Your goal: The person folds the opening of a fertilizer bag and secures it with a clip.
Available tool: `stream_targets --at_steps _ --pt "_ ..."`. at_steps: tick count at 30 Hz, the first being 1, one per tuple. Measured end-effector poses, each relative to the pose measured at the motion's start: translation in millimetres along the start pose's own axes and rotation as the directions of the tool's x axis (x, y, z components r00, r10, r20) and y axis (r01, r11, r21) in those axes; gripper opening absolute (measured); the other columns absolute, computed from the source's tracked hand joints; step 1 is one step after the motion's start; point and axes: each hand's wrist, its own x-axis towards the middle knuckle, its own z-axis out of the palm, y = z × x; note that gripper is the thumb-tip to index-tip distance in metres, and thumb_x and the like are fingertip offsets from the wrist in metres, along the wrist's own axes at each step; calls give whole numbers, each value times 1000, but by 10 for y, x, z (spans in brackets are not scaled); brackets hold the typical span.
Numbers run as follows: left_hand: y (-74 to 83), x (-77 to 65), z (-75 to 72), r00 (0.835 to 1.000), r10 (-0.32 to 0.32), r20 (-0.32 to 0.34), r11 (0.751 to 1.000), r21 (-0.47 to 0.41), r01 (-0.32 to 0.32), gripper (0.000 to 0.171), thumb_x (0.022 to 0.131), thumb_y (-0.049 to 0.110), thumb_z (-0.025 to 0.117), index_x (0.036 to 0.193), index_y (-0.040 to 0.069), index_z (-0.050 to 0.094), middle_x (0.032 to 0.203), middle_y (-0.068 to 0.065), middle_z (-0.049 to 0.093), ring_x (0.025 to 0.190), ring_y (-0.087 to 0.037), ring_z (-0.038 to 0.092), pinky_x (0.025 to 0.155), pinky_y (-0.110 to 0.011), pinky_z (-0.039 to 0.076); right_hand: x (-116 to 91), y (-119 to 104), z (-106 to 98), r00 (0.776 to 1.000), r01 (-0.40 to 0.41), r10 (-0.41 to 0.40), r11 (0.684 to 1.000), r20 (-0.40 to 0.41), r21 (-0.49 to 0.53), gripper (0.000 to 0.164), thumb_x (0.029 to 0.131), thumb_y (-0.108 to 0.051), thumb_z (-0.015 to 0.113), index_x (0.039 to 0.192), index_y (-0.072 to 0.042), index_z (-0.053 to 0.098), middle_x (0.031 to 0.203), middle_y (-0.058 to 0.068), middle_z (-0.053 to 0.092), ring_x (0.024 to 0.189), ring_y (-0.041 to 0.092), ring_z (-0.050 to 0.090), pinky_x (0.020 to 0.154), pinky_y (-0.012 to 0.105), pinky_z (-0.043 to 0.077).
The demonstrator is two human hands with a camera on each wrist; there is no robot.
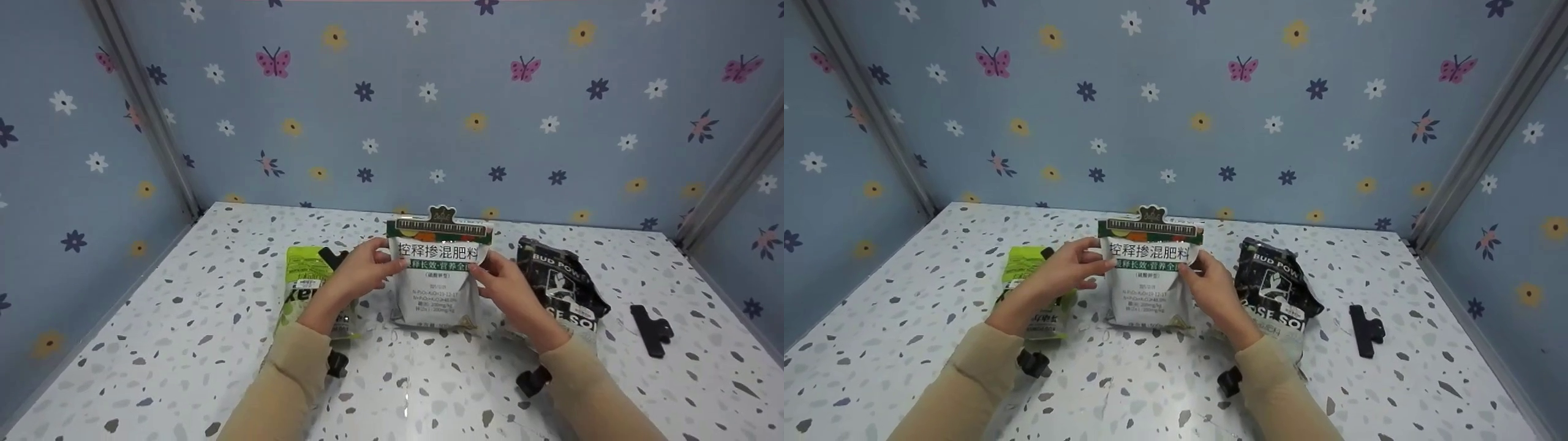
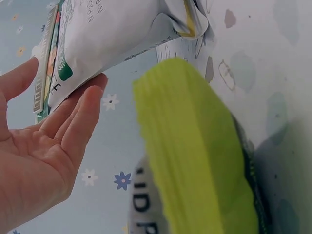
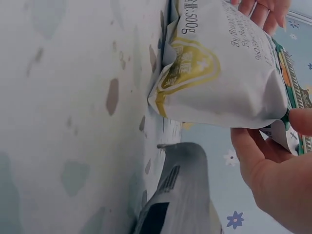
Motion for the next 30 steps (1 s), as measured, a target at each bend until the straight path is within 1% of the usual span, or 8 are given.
stream_targets --at_steps 8,12,18,21,23,26,28,30 --pt "-9 20 30 997 -59 53 998 14 58 64 94 34 71 147 11 44 135 -15 58 117 -31 60 87 -43 55 6 47 13 999 -37 35 988 -14 -152 43 103 -22 56 140 -1 52 133 16 59 124 29 55 96 44 50" --pt "-31 28 38 997 -64 47 996 63 61 66 94 36 71 148 8 43 134 -15 59 112 -28 63 85 -41 56 10 63 26 998 -55 54 978 -15 -203 44 103 -23 58 138 3 52 131 19 59 121 32 56 92 41 53" --pt "-61 6 35 997 -70 43 987 146 63 69 95 39 69 147 2 42 131 -18 60 102 -30 66 86 -42 55 22 86 48 992 -122 127 965 6 -230 44 103 -22 57 136 6 53 129 21 59 119 33 57 87 38 56" --pt "-65 -10 32 995 -92 49 979 185 81 68 95 41 67 145 0 45 125 -16 62 99 -32 66 85 -44 54 18 99 58 987 -147 158 957 23 -252 41 103 -23 58 132 6 56 123 19 61 110 31 62 85 38 56" --pt "-66 -18 29 993 -105 59 971 222 90 64 96 43 65 140 -2 50 115 -15 65 91 -30 66 81 -44 53 11 105 63 983 -162 180 952 47 -259 40 102 -24 57 130 6 58 119 17 62 104 29 64 84 38 56" --pt "-72 -25 32 988 -131 82 958 265 105 53 97 46 62 121 -2 61 96 -14 64 73 -24 61 72 -44 52 0 116 65 977 -170 199 945 81 -281 40 102 -24 58 128 6 59 115 15 64 99 26 66 83 38 56" --pt "-78 -27 36 984 -150 95 948 298 115 49 97 48 61 109 0 63 91 -13 64 68 -22 59 69 -43 52 -7 124 66 974 -158 200 933 103 -323 38 102 -23 58 126 5 62 113 13 66 97 24 67 83 37 57" --pt "-90 -29 47 979 -170 116 943 309 127 48 97 50 61 105 2 61 91 -13 62 69 -23 60 69 -43 53 -16 130 65 975 -135 190 915 111 -379 35 101 -24 59 123 3 65 111 11 67 95 22 67 83 38 56"
